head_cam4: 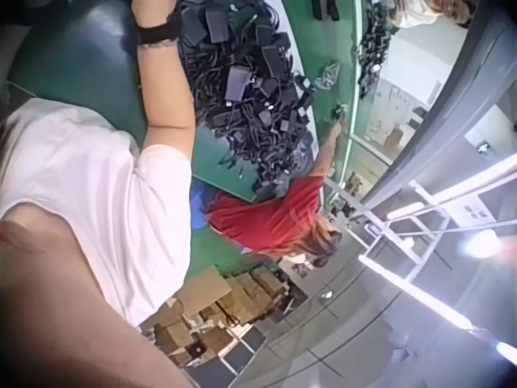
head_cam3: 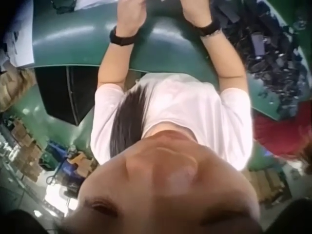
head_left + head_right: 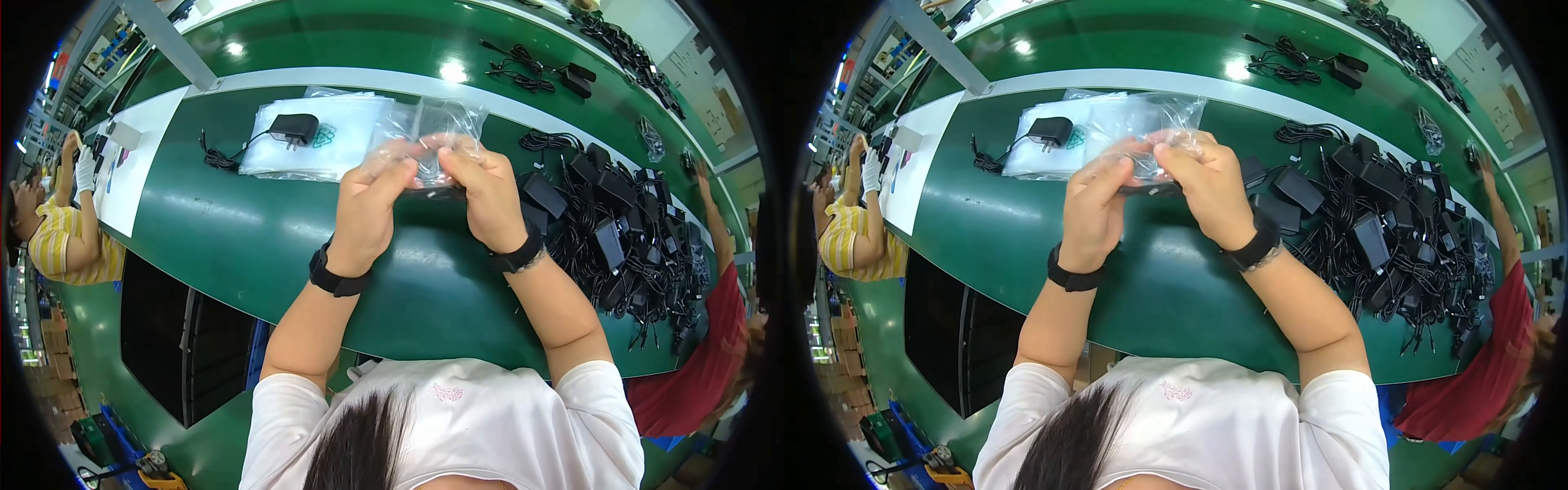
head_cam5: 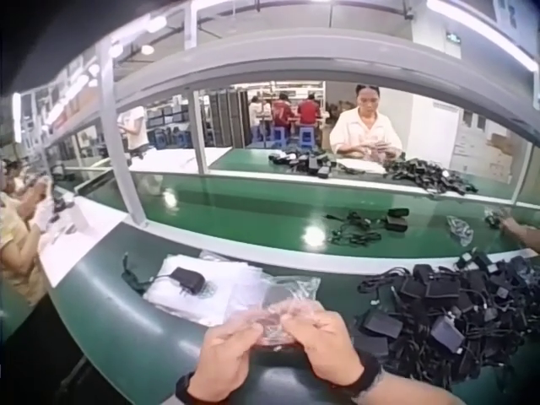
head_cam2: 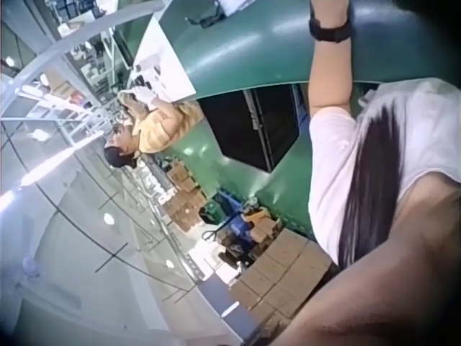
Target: The person picks up a power adapter, wraps its cord by hand, and slides it into a plastic bag. After sealing the bag, the person sets the packaged adapter aside on the table and repeats the process.
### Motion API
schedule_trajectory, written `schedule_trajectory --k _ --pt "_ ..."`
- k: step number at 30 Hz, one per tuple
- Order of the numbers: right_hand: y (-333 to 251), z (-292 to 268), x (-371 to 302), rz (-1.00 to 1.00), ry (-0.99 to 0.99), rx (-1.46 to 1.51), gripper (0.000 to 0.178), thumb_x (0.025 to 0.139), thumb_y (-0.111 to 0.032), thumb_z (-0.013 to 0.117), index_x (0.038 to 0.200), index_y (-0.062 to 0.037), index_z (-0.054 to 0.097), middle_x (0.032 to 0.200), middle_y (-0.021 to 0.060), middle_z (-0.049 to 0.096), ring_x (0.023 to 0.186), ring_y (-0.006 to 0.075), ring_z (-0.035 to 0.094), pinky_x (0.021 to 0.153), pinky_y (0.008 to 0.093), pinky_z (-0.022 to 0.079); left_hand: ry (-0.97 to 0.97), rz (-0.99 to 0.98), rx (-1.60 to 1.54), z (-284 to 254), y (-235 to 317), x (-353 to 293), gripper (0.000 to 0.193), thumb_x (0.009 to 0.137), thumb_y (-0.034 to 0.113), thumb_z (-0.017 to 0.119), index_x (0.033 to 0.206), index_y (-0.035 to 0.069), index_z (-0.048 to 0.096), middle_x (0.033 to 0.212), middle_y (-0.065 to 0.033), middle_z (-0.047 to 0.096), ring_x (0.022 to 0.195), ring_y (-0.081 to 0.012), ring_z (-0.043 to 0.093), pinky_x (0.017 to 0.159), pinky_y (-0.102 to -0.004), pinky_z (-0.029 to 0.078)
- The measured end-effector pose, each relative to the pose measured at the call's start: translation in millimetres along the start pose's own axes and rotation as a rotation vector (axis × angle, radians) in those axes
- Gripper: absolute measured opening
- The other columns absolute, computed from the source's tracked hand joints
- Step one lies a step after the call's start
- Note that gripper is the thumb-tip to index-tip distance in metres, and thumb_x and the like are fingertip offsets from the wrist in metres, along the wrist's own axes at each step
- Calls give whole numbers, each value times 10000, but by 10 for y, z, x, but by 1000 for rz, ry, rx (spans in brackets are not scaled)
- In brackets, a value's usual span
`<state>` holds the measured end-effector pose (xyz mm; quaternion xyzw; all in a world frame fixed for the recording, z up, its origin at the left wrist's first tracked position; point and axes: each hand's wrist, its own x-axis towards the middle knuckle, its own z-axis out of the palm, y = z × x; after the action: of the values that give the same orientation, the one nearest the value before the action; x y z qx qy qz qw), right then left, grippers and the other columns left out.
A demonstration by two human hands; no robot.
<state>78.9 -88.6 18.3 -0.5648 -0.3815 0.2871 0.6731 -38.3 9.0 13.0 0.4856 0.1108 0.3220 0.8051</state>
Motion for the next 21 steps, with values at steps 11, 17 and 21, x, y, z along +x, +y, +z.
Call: schedule_trajectory --k 11,17,21 --pt "-165 -38 29 61 -37 -34 313 867 -120 550 1150 13 534 1101 77 583 986 136 544 866 248 411 46 -110 69 -11 177 30 267 861 127 573 1076 -31 564 1108 -133 544 971 -152 526 791 -256 440" --pt "-393 -98 45 73 -331 76 452 840 -67 551 1270 -9 425 1218 83 508 1119 160 465 949 298 362 -44 -231 185 -141 252 76 232 899 208 529 978 -2 585 770 -14 568 730 -74 505 588 -205 417" --pt "-595 -38 284 407 -466 241 506 834 -89 573 1299 -8 388 1228 76 491 1104 161 475 945 304 373 31 31 450 -122 253 20 231 899 216 534 853 -2 594 715 12 511 646 -34 416 532 -205 350"
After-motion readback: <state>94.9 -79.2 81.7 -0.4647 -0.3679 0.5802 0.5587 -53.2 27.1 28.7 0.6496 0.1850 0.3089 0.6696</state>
